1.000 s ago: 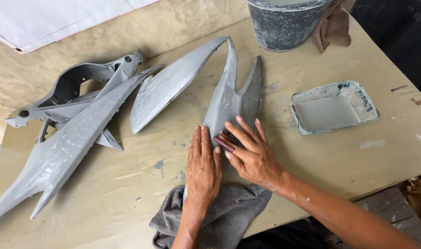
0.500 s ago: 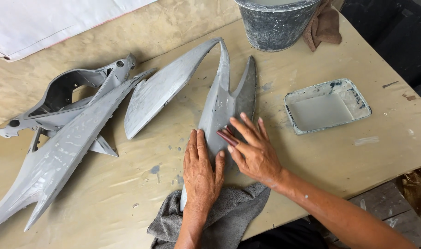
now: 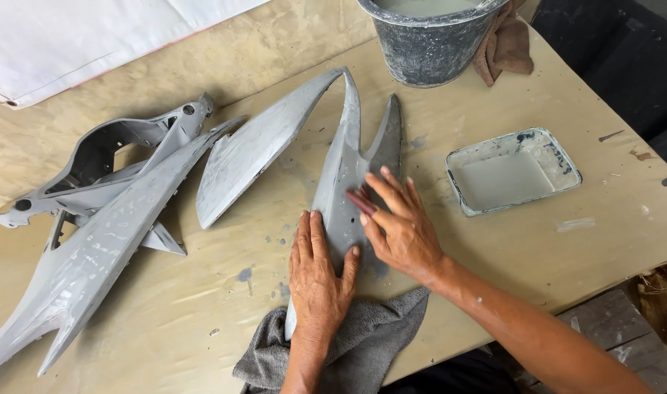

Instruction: The person sands a gray plastic motorcycle fairing part using a sanding block. They hold the part steady with one hand while sanding the surface with the other, occasionally dipping the block into a container of water. Other fairing parts are visible on the workbench.

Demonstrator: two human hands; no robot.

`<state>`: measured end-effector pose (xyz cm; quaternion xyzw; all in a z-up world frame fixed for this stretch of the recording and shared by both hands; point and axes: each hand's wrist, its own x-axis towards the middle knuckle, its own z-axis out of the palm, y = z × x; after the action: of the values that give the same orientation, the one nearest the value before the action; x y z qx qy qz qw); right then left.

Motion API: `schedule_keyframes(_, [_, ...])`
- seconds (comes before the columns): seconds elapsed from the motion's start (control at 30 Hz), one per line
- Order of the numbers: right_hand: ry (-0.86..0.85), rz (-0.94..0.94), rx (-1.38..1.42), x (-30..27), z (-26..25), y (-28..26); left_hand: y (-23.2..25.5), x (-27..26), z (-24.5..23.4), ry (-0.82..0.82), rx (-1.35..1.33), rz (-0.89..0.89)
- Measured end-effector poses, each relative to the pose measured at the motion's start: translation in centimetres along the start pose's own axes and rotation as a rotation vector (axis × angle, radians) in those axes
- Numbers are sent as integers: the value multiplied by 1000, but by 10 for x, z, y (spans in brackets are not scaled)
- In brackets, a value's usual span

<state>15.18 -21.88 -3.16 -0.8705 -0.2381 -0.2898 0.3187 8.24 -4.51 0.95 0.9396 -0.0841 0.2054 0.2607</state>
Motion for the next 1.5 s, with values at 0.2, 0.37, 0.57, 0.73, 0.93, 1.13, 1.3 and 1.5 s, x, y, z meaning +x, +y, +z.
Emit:
schedule_keyframes(0.2, [145, 15, -48, 54, -14, -2, -1, 0, 0, 20, 14, 25])
schedule_keyframes(0.37, [51, 21, -32, 20, -11, -15, 1, -1, 1, 13, 11, 14])
schedule_keyframes(0.57, [68, 15, -41, 51, -1, 13, 2, 1, -1, 12, 8, 15])
schedule_keyframes(0.73, [142, 5, -44, 63, -12, -3, 1, 0, -1, 7, -2, 5])
schedule_keyframes(0.93, [99, -43, -32, 45, -11, -2, 3, 0, 0, 12, -12, -3])
schedule_keyframes(1.13, [149, -11, -20, 78, -9, 9, 2, 0, -2, 13, -15, 7])
schedule_keyframes(1.3, [76, -56, 23, 47, -11, 1, 3, 0, 0, 14, 4, 16])
schedule_keyframes(1.5, [72, -54, -14, 77, -1, 24, 2, 0, 0, 11, 5, 18])
